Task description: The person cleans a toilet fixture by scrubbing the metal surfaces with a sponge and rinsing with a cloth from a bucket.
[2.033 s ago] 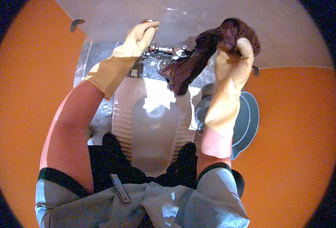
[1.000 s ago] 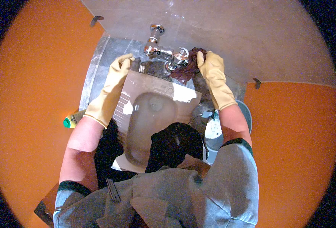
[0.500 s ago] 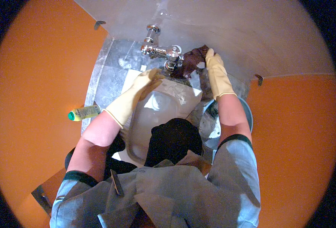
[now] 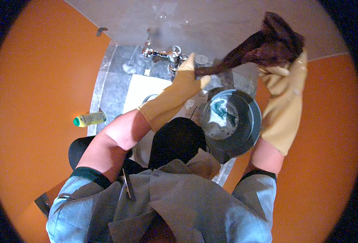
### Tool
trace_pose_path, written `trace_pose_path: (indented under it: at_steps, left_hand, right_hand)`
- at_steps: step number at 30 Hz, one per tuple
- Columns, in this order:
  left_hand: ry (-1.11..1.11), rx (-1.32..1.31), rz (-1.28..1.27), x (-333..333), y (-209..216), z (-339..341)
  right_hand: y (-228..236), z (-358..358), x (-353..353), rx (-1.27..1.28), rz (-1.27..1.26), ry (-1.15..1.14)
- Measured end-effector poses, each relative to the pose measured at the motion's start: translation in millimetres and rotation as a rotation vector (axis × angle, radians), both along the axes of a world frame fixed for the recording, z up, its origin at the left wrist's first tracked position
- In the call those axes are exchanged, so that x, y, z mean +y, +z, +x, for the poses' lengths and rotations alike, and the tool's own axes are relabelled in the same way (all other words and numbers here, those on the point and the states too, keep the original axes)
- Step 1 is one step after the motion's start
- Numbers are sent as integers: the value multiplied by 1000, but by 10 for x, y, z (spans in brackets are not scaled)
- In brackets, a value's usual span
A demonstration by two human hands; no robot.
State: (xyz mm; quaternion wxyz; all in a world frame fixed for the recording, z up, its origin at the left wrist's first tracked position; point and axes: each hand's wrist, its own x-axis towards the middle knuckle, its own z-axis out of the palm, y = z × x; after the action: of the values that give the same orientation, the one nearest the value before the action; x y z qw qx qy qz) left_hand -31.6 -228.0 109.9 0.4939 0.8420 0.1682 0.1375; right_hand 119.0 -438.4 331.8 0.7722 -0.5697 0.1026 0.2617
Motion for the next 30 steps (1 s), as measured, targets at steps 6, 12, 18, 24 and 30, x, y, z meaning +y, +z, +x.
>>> trace_pose_path:
  at_steps: [6, 12, 18, 24, 30]
  left_hand:
    - [-301, -402, -109, -710, 658, 297]
    - [-534, -197, -702, -1105, 1117, 19]
    - [-881, 4, -247, -1228, 963, 4]
    - [-859, 308, -108, -518, 659, 107]
    - [-732, 322, -346, -66, 753, -46]
  right_hand:
    - [325, -311, -774, -1745, -830, -95]
    - [368, -904, -1198, -1412, -567, -287]
    - [-308, -1241, -1318, -1325, -582, -416]
    - [-1324, -1176, -1125, -204, -494, 306]
    - [-1929, -1036, -561, -111, -1445, 1183]
